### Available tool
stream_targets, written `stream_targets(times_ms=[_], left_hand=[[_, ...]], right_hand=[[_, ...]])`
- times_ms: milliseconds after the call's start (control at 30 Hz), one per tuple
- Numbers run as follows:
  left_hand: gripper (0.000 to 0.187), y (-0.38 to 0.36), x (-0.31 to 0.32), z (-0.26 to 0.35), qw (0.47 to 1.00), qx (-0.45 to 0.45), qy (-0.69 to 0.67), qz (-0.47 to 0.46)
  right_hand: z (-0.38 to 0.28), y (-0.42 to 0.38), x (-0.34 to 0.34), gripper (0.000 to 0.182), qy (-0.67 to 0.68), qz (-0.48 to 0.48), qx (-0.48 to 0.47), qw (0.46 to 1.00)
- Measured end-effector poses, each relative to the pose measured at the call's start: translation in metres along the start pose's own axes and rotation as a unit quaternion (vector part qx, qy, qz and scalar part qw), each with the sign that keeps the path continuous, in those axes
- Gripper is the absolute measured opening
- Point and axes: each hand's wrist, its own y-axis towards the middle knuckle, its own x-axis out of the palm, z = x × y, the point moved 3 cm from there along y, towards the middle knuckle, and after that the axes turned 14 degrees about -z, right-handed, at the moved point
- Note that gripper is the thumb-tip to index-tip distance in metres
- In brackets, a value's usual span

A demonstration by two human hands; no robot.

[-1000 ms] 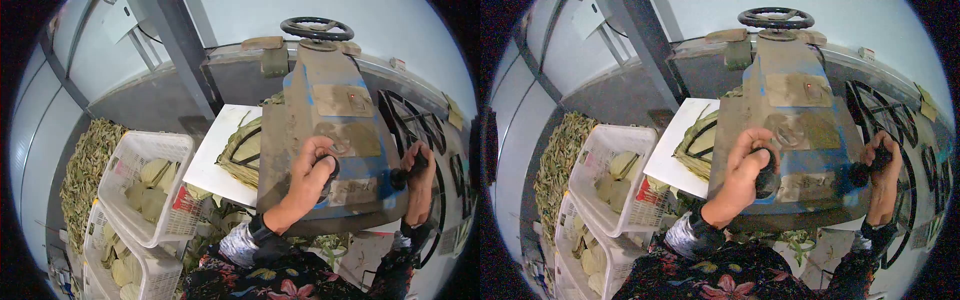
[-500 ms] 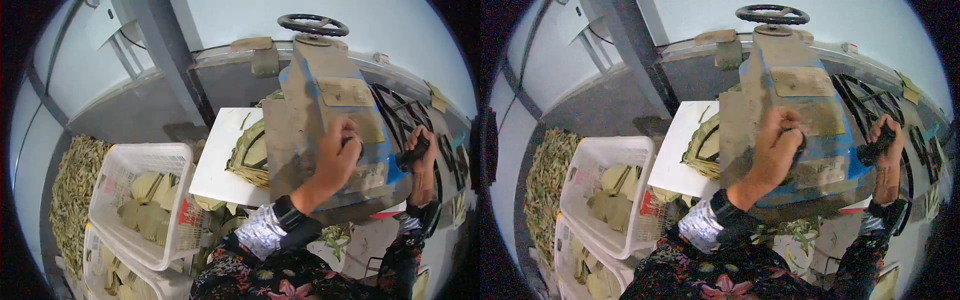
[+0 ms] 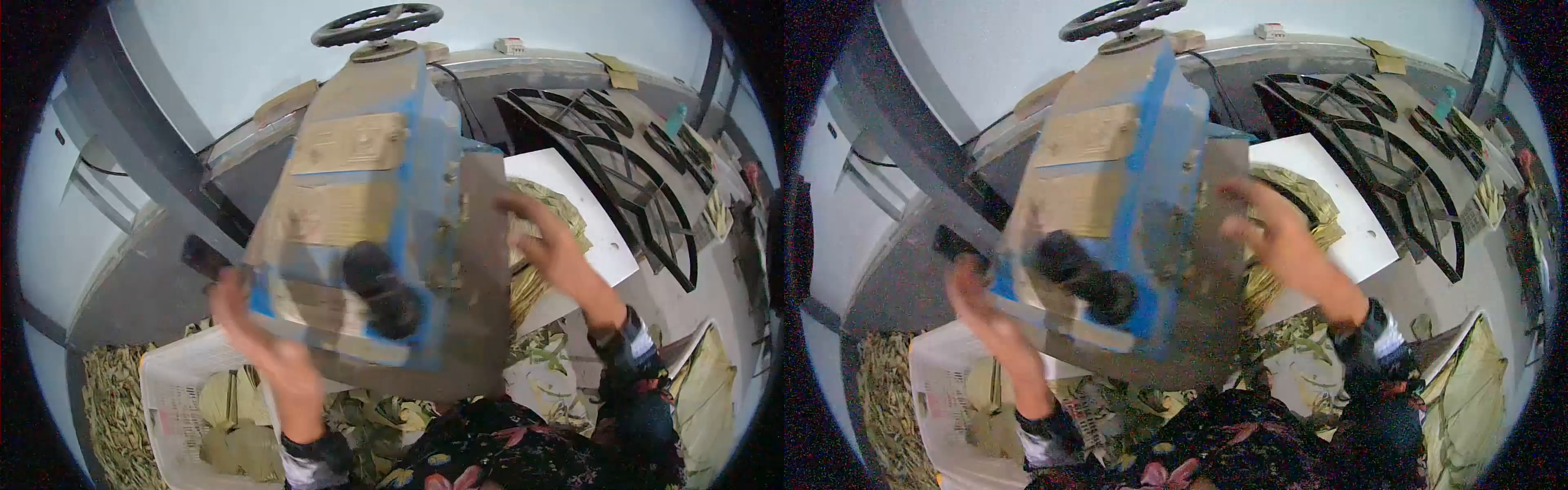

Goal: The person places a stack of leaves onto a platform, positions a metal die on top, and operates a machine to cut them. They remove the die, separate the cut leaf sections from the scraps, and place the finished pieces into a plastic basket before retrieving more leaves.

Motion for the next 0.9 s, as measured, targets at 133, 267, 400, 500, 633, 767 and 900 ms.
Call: stream_targets(times_ms=[133, 267, 400, 500, 633, 767, 900], left_hand=[[0.079, -0.02, 0.024, -0.019, 0.995, 0.003, 0.048, -0.086], [0.091, 0.01, -0.013, -0.059, 0.989, -0.098, 0.079, -0.071], [0.079, -0.039, 0.046, -0.012, 0.905, 0.077, 0.275, -0.315], [0.065, -0.103, 0.13, 0.001, 0.857, 0.217, 0.199, -0.424], [0.041, -0.092, 0.161, 0.02, 0.873, 0.202, 0.23, -0.379], [0.043, -0.09, 0.165, 0.016, 0.86, 0.246, 0.23, -0.383], [0.048, -0.099, 0.138, 0.026, 0.859, 0.222, 0.203, -0.413]], right_hand=[[0.165, 0.002, -0.049, 0.069, -0.24, 0.155, 0.197, 0.938], [0.228, -0.009, -0.065, 0.085, -0.216, 0.128, 0.388, 0.887], [0.211, 0.001, -0.062, 0.087, -0.172, 0.036, 0.404, 0.898], [0.202, -0.001, -0.066, 0.082, -0.172, 0.002, 0.387, 0.906], [0.213, -0.003, -0.072, 0.063, -0.034, 0.023, 0.288, 0.957], [0.207, 0.001, -0.085, 0.049, 0.161, -0.035, 0.3, 0.94], [0.084, 0.006, -0.086, 0.04, 0.315, -0.07, 0.144, 0.935]])
